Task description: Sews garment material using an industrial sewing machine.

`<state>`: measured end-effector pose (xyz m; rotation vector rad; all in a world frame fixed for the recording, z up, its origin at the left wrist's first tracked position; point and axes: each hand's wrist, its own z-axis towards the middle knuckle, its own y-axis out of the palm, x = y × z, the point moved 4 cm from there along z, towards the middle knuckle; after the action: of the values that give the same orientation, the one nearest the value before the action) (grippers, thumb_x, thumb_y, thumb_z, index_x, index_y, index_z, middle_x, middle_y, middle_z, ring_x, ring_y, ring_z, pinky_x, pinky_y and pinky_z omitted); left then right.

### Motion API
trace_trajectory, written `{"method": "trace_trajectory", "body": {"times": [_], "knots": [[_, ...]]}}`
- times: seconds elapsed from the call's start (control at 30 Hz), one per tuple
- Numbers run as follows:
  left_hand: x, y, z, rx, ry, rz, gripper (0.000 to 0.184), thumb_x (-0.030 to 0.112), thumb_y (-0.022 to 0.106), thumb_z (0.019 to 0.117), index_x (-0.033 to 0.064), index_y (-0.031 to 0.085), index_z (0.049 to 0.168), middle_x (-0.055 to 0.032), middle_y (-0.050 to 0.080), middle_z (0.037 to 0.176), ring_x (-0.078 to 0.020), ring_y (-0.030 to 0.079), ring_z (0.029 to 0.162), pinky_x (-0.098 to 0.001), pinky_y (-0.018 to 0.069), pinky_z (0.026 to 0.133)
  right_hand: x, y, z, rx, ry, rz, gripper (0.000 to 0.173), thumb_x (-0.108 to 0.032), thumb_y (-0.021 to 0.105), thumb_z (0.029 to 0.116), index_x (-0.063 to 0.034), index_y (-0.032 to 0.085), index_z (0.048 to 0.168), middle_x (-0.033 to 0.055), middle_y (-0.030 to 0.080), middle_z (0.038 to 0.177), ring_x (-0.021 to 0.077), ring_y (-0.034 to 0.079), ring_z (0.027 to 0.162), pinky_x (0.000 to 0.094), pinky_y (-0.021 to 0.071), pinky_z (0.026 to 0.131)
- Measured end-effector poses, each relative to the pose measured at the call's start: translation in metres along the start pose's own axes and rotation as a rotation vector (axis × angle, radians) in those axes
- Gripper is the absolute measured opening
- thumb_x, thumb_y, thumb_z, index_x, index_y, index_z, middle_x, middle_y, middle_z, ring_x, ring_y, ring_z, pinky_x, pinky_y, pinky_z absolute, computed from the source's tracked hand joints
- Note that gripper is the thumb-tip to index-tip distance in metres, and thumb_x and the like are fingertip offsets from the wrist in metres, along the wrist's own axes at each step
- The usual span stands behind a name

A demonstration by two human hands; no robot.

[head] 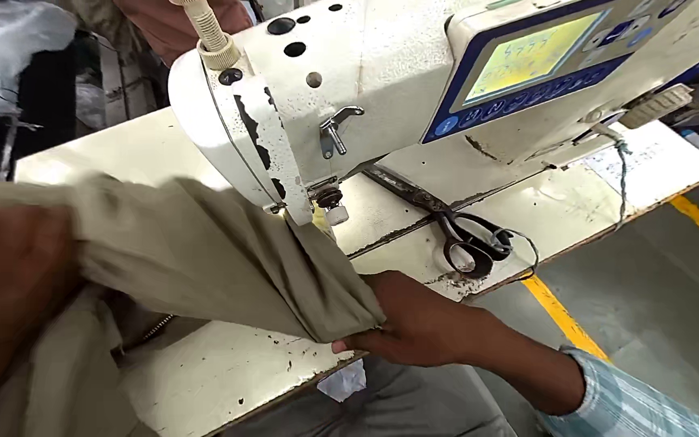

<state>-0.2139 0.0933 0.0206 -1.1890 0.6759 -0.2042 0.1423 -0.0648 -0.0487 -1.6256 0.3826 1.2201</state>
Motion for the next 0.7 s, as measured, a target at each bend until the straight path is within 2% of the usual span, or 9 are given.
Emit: {"method": "trace_trajectory", "body": {"times": [0.1,0.17,0.2,0.27,0.33,0.43,0.5,0.6,0.7], "knots": [[0.032,-0.022,0.009,-0.263,0.107,-0.129,0.073,-0.007,0.081,0.0725,-0.0009,0.057,0.141,-0.0349,0.061,0.122,-0.0615,0.053,0.119,-0.0794,0.0349,0.100,-0.001,0.000,0.001,-0.042,0.072,-0.185,0.036,-0.041,0.068,0.0984,-0.0073,0.071,0.110,0.0090,0.072,0.104,0.0202,0.071,0.095,0.0430,0.0589,0.081],[0.072,-0.081,0.008,-0.382,0.082,-0.286,0.092,0.009,0.082,0.0752,0.0062,0.041,0.158,-0.0392,0.050,0.140,-0.0664,0.038,0.134,-0.0823,0.0185,0.110,0.000,0.000,-0.001,-0.039,0.077,-0.180,0.036,-0.039,0.070,0.0973,-0.0057,0.070,0.111,0.0100,0.072,0.108,0.0211,0.071,0.097,0.0431,0.0586,0.083],[0.101,-0.105,0.004,-0.353,0.161,-0.363,0.075,0.016,0.069,0.0851,0.0041,0.045,0.155,-0.0354,0.056,0.138,-0.0623,0.046,0.130,-0.0794,0.0258,0.108,0.000,0.001,-0.001,-0.042,0.089,-0.187,0.038,-0.039,0.071,0.0965,-0.0053,0.070,0.113,0.0099,0.071,0.109,0.0211,0.071,0.097,0.0428,0.0586,0.083],[0.173,-0.128,0.003,-0.211,0.292,-0.565,0.039,0.016,0.053,0.1009,0.0063,0.064,0.137,-0.0207,0.068,0.130,-0.0430,0.066,0.113,-0.0628,0.0494,0.094,-0.005,0.003,0.003,-0.079,0.143,-0.217,0.039,-0.040,0.071,0.0959,-0.0039,0.069,0.112,0.0106,0.071,0.106,0.0236,0.071,0.094,0.0451,0.0579,0.081],[0.229,-0.107,0.012,0.013,0.301,-0.530,0.037,0.026,0.043,0.1050,0.0138,0.076,0.116,-0.0068,0.070,0.132,-0.0266,0.072,0.094,-0.0447,0.0560,0.075,-0.009,0.003,0.006,-0.093,0.131,-0.265,0.036,-0.037,0.073,0.0932,-0.0024,0.069,0.101,0.0128,0.070,0.093,0.0276,0.070,0.084,0.0473,0.0561,0.071],[0.231,-0.058,0.040,0.038,0.109,-0.389,0.046,0.033,0.048,0.1009,0.0062,0.066,0.069,-0.0101,0.068,0.077,-0.0320,0.068,0.063,-0.0497,0.0530,0.051,-0.009,0.003,0.005,-0.181,0.164,-0.254,0.040,-0.045,0.070,0.0966,-0.0048,0.071,0.102,0.0108,0.065,0.111,0.0242,0.066,0.092,0.0455,0.0546,0.074],[0.227,-0.054,0.044,-0.144,0.123,-0.310,0.035,0.021,0.063,0.0932,0.0035,0.062,0.063,-0.0150,0.065,0.073,-0.0367,0.068,0.066,-0.0532,0.0536,0.053,-0.006,0.003,0.005,-0.154,0.149,-0.247,0.039,-0.046,0.068,0.0977,-0.0070,0.072,0.100,0.0092,0.063,0.110,0.0219,0.065,0.090,0.0434,0.0531,0.070],[0.233,-0.063,0.036,-0.243,0.260,-0.359,0.006,0.009,0.081,0.0783,0.0071,0.074,0.079,-0.0135,0.070,0.089,-0.0342,0.069,0.073,-0.0514,0.0578,0.059,-0.006,0.007,0.004,-0.123,0.145,-0.237,0.036,-0.048,0.065,0.0988,-0.0166,0.076,0.112,0.0047,0.065,0.111,0.0177,0.066,0.093,0.0410,0.0540,0.071],[0.204,-0.061,0.048,-0.302,0.197,-0.385,0.058,0.027,0.085,0.0788,0.0086,0.066,0.131,-0.0151,0.071,0.099,-0.0359,0.070,0.068,-0.0564,0.0569,0.055,-0.004,0.006,0.007,-0.134,0.145,-0.234,0.039,-0.052,0.064,0.0987,-0.0155,0.076,0.108,0.0044,0.063,0.106,0.0177,0.064,0.088,0.0404,0.0526,0.069]]}}
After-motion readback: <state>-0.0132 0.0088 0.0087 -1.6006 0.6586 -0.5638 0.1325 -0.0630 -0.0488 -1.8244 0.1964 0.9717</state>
